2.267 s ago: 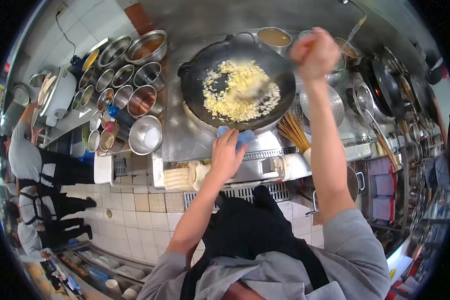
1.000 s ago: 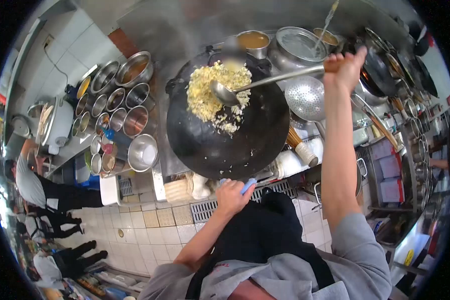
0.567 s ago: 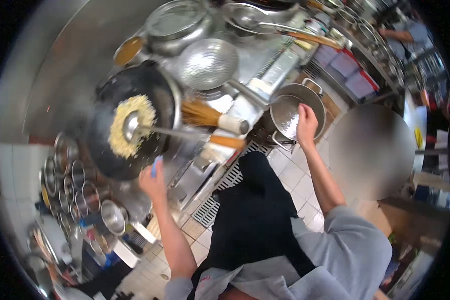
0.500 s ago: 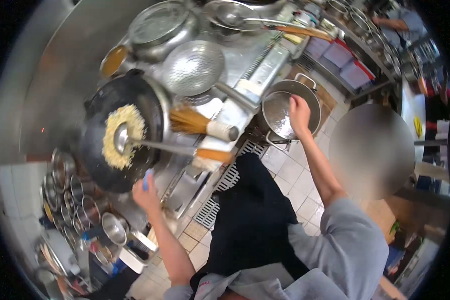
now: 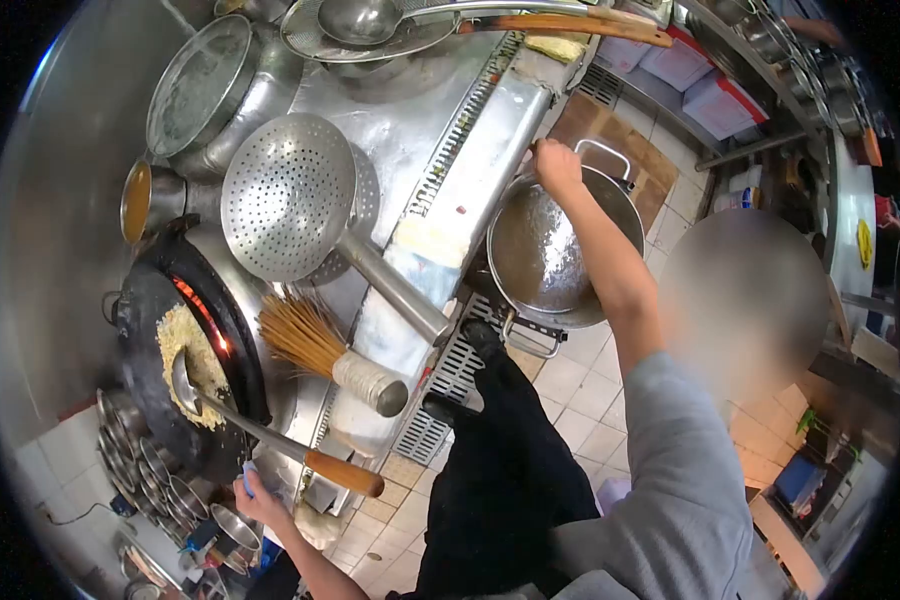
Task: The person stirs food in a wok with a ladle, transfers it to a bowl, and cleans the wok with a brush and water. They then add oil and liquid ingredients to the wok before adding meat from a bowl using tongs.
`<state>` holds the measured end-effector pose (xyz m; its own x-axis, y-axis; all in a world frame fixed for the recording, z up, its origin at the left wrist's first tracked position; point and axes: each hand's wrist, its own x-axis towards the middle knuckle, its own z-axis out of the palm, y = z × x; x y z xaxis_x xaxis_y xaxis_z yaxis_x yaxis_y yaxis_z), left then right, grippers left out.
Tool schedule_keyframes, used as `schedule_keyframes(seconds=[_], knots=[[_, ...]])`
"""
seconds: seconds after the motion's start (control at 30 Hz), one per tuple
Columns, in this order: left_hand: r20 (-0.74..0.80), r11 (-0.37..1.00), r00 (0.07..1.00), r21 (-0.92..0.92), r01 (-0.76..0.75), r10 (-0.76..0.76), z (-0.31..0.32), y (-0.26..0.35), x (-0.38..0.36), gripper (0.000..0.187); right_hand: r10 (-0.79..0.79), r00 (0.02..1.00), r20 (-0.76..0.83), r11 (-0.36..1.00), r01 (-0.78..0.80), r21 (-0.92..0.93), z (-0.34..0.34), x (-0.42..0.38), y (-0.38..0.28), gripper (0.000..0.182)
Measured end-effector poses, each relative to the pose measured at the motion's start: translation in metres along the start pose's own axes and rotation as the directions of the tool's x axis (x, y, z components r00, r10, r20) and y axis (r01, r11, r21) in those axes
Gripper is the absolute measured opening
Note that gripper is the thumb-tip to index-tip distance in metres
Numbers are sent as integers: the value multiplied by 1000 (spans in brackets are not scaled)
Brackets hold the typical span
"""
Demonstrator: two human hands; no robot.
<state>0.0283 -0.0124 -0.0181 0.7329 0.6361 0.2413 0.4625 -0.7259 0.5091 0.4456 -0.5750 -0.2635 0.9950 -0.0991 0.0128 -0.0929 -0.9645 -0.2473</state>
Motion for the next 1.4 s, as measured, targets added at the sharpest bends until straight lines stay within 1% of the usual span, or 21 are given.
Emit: schedule_keyframes(seconds=[0.17,0.33,0.5,0.57,0.63,0.7,0.73,0.77,0.8,0.83,0.87,0.9,0.93,0.97,1.0,1.03,1.17,1.23,1.27,1.33,1.4], knots=[[-13,1000,1000,19,9,-9,2,5,-1,37,-88,996,-12,996,88,31,9,8,14,19],[-32,1000,999,22,-21,22,1,-8,0,37,8,1000,19,1000,-9,10,-1,12,8,18],[-46,1000,999,-11,2,-3,2,13,-3,38,-20,1000,-9,1000,20,-11,6,17,16,18],[-17,999,1000,-37,10,-11,0,18,-2,37,99,993,-58,994,-96,53,-7,9,11,23],[-21,998,998,20,-56,56,-4,16,0,33,166,973,-159,977,-140,163,-64,-25,-17,34],[-44,996,995,16,-85,86,-3,12,-1,31,258,932,-253,834,-83,546,-102,-67,-40,41],[-58,993,992,-16,-113,112,-4,16,0,29,276,922,-272,742,-25,670,-129,-100,-66,41],[-59,993,992,-33,-116,114,-6,18,1,28,247,949,-197,569,22,822,-146,-136,-91,41],[-64,991,991,-56,-120,117,-6,21,1,28,181,978,-106,529,-5,848,-166,-181,-118,35],[-71,989,991,-80,-123,117,-7,22,0,27,-1,996,-84,435,76,897,-152,-228,-132,29],[-56,990,993,-85,-111,106,-9,23,-1,25,-124,937,327,353,-266,897,-165,-264,-158,26],[-74,985,988,-92,-143,136,-8,23,0,25,-252,787,563,299,-490,819,-209,-292,-196,31],[-90,980,982,-94,-173,165,-8,21,1,25,-423,715,556,181,-535,825,-205,-320,-215,44],[-106,976,976,-90,-199,189,-10,20,0,25,-550,696,461,32,-534,845,-207,-337,-232,59],[-103,974,972,-60,-219,212,-12,22,1,26,-619,632,467,-62,-632,773,-201,-346,-247,64],[-104,976,974,-67,-209,202,-14,24,-1,26,-633,632,447,-237,-708,665,-208,-354,-265,66],[-107,967,969,-99,-234,223,-18,20,3,27,-588,632,504,-339,-759,556,-222,-361,-297,58],[-123,962,964,-114,-249,235,-17,16,-1,28,-467,800,377,-373,-565,736,-225,-363,-311,54],[-134,960,962,-116,-255,239,-17,15,-1,28,-437,849,298,-371,-472,800,-229,-363,-321,54],[-144,954,958,-139,-267,247,-15,11,1,29,-405,909,100,-347,-254,903,-239,-360,-344,54],[-153,950,955,-145,-277,255,-11,7,3,30,-406,914,1,-380,-170,909,-255,-354,-373,43]])
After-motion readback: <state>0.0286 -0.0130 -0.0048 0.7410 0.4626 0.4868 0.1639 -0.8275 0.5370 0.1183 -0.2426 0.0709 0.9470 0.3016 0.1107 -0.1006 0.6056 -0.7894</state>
